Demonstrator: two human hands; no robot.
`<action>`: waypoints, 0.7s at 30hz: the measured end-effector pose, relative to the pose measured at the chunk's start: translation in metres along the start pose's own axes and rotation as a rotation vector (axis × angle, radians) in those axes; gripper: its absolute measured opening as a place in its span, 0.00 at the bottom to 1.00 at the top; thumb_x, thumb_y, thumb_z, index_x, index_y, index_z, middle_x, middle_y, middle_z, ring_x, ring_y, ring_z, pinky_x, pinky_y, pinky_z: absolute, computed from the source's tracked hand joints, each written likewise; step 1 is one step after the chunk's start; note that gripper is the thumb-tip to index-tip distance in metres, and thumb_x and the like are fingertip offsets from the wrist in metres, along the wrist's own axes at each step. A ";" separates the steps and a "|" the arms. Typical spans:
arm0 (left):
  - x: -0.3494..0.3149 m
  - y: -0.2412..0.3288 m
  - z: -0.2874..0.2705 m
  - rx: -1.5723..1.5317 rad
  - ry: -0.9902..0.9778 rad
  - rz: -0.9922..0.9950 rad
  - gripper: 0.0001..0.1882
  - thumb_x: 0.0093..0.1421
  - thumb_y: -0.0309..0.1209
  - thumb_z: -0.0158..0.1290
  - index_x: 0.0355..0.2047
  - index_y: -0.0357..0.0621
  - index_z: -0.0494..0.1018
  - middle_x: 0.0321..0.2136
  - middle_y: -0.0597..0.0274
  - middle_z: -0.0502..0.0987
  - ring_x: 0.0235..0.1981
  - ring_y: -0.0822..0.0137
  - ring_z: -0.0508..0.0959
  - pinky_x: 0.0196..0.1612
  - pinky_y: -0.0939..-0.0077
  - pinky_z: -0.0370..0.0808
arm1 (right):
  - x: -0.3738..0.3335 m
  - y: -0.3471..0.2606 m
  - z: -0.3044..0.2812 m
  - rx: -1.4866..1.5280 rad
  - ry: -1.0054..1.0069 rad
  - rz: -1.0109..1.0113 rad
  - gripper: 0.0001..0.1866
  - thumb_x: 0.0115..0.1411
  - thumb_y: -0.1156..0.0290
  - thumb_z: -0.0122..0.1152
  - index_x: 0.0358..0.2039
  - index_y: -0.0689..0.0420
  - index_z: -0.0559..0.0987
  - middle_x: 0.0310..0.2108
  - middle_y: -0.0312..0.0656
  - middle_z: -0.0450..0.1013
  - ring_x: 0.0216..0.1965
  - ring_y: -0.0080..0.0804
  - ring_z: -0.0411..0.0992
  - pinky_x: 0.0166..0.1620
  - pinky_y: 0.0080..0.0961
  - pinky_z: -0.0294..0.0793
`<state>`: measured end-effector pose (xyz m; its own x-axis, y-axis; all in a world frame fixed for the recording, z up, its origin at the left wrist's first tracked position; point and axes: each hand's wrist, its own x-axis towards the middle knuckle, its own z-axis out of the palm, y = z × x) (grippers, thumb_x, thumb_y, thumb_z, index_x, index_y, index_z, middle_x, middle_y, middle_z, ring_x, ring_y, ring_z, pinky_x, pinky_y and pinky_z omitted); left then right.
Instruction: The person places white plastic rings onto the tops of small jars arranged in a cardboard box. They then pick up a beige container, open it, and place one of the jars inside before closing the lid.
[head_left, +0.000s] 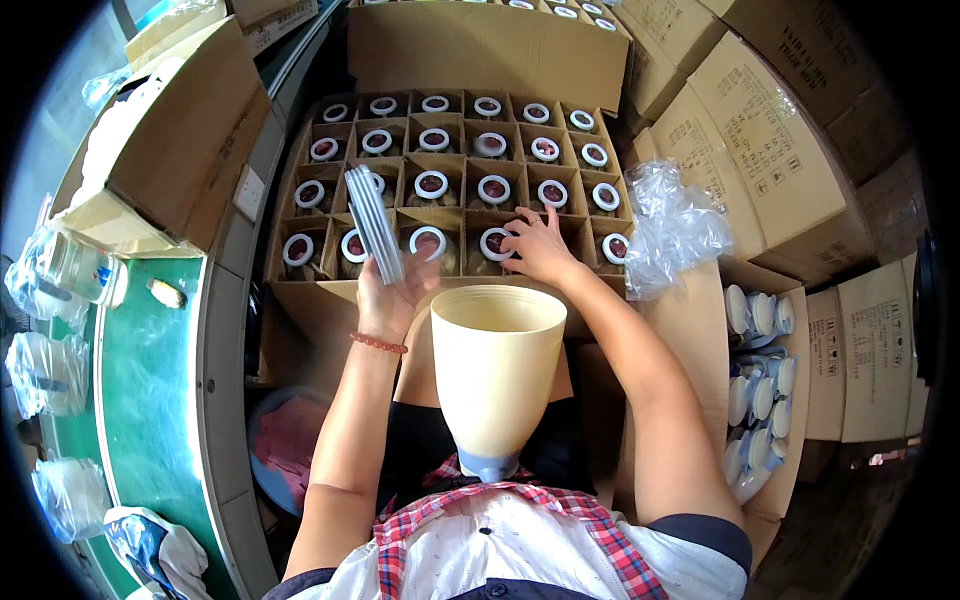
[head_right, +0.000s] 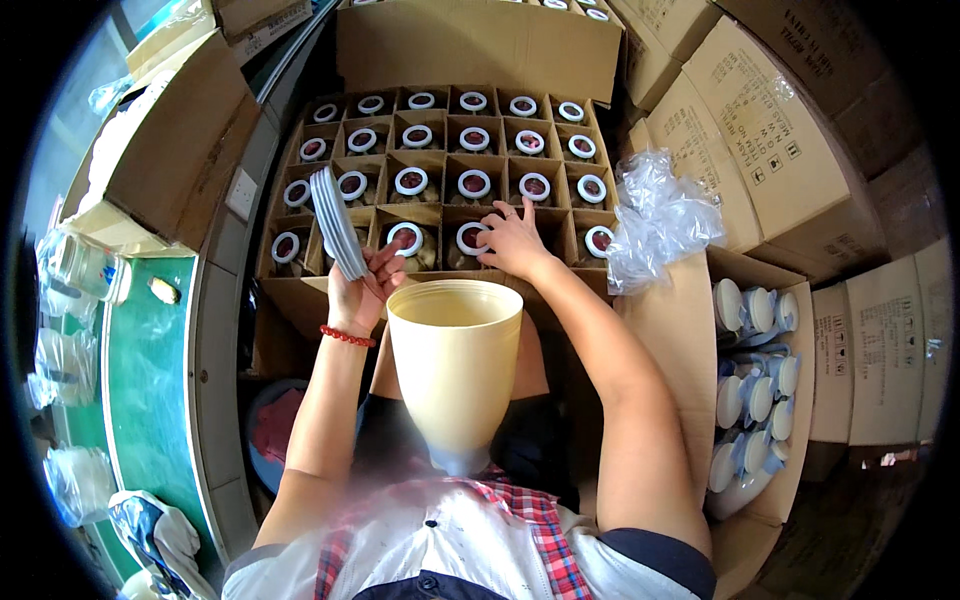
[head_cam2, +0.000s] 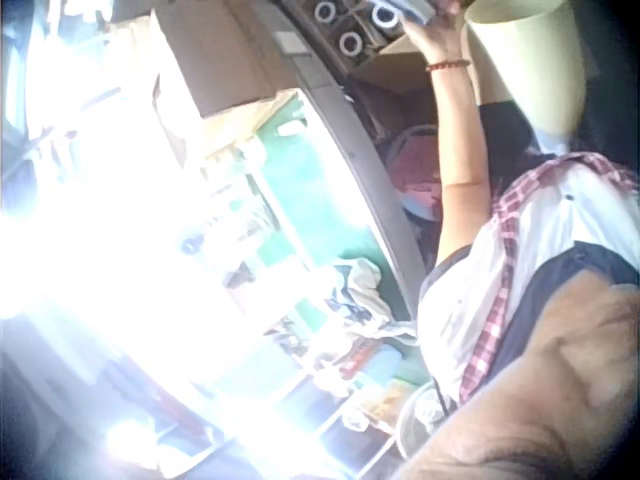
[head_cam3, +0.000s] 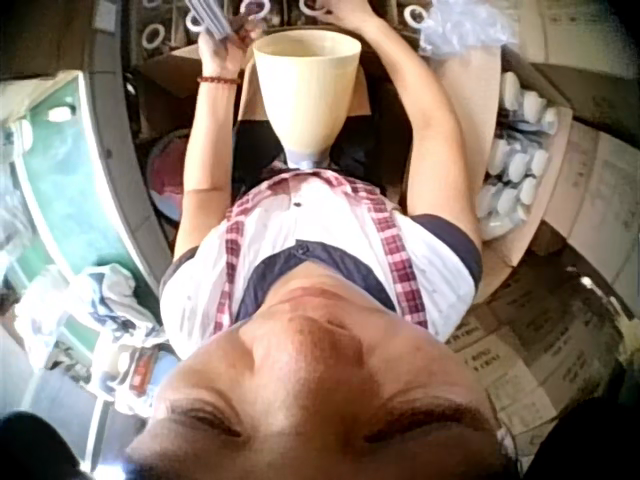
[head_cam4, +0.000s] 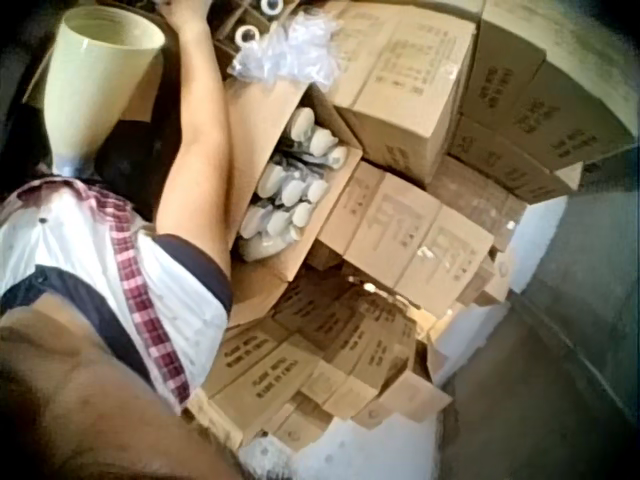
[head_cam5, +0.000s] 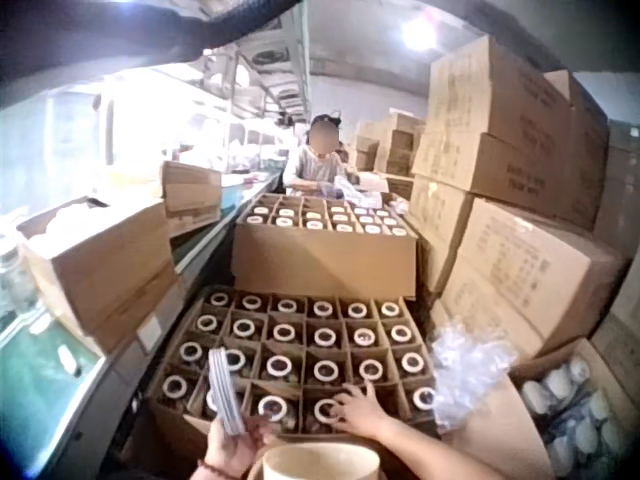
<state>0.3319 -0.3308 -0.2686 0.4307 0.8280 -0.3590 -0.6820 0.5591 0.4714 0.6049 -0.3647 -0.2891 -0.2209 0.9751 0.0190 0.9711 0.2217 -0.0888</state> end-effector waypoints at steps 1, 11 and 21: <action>0.008 -0.005 -0.003 -0.001 0.016 -0.046 0.19 0.66 0.41 0.34 0.33 0.38 0.68 0.43 0.37 0.74 0.37 0.47 0.78 0.36 0.58 0.79 | -0.002 0.001 0.001 -0.011 0.042 -0.047 0.13 0.48 0.58 0.65 0.33 0.49 0.79 0.46 0.41 0.70 0.60 0.42 0.57 0.61 0.63 0.39; 0.010 -0.016 0.043 0.143 -0.004 -0.265 0.35 0.65 0.58 0.22 0.65 0.52 0.46 0.64 0.48 0.51 0.60 0.44 0.61 0.58 0.42 0.62 | -0.016 -0.047 -0.153 -0.137 0.442 -0.288 0.11 0.51 0.63 0.64 0.32 0.52 0.74 0.47 0.43 0.68 0.55 0.39 0.63 0.63 0.56 0.49; 0.010 -0.015 0.075 -0.068 -0.408 -0.233 0.35 0.67 0.55 0.18 0.59 0.42 0.59 0.56 0.52 0.66 0.57 0.54 0.67 0.59 0.56 0.68 | -0.047 -0.070 -0.160 -0.403 0.459 -0.567 0.19 0.57 0.64 0.52 0.51 0.36 0.71 0.58 0.43 0.63 0.58 0.37 0.63 0.61 0.51 0.56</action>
<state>0.3908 -0.3278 -0.2185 0.7646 0.6373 -0.0965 -0.5709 0.7391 0.3576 0.5617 -0.4264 -0.1247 -0.7121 0.5997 0.3651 0.7009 0.5776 0.4184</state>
